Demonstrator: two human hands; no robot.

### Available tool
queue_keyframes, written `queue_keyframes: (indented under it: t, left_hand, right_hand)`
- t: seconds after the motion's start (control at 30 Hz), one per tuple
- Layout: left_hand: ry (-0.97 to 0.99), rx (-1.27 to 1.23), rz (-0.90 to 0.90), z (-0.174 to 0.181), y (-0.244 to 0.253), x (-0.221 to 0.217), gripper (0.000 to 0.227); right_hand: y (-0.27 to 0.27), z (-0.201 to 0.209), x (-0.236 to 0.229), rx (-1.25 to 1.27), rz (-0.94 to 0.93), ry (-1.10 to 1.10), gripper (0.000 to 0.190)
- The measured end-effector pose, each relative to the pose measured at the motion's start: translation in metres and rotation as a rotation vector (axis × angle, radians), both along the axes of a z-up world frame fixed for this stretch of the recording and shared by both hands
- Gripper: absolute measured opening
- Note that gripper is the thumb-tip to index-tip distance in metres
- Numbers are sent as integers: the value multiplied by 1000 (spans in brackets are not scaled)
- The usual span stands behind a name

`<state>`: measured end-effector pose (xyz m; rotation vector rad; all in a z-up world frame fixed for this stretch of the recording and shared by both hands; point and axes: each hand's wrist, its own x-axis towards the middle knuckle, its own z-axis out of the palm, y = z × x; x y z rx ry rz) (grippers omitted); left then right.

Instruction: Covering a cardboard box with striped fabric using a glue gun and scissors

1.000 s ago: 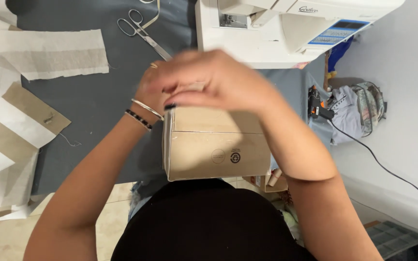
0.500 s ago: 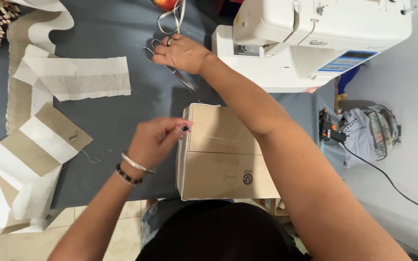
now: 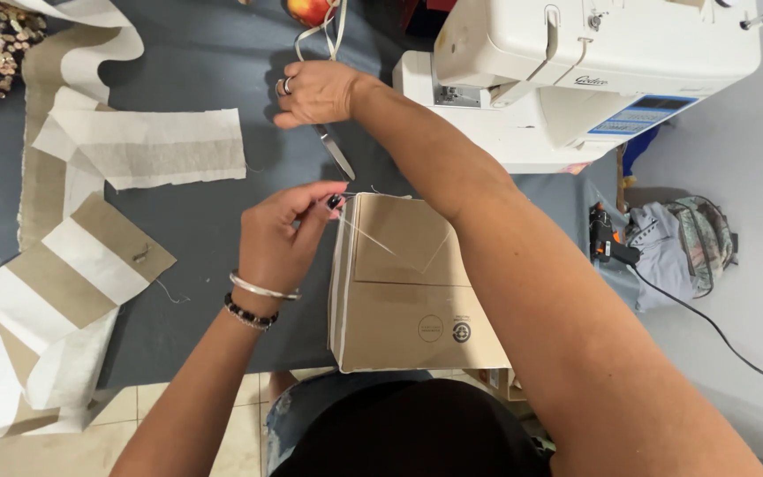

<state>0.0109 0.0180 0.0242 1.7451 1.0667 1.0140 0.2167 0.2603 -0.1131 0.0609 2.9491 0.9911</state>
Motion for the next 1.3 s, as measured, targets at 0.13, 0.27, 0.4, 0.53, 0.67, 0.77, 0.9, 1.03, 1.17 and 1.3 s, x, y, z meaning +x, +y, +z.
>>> queue_keyframes:
  t: [0.13,0.27,0.4,0.53,0.67,0.77,0.9,1.03,1.17,1.3]
  left_hand:
    - [3,48,-52,2,5,1,27]
    - [61,177,-115,2,10,-2,34]
    - [66,184,-133,7,15,-1,35]
    - [26,77,-135,1,6,-4,28]
    - [91,39,-129,3,7,-8,24]
    - [142,-35,-123,11,12,-8,25]
    - [207,239,-189,11,31,8,30]
    - [103,50,-215,25,44,27,22]
    - [145,110,-271,39,56,40,23]
    - [232,35,-312,49,62,49,26]
  right_hand:
    - [8,0,7,29,25,-70,21]
    - [7,36,9,17,-76,-266,15]
    - [-8,72,10,-3,-380,-612,18]
    - [-46,111,0,-134,-476,-559,33]
    - [-79,151,11,-25,-635,-237,45]
    - [-138,211,28,-372,-966,150,41]
    - [-279,300,67,-967,-1057,490,14]
    - [-429,263,89,-1534,-1141,580,32]
    - [-515,243,66,-1774,-719,810,27]
    - [-568,227,89,-1167,-822,913,37]
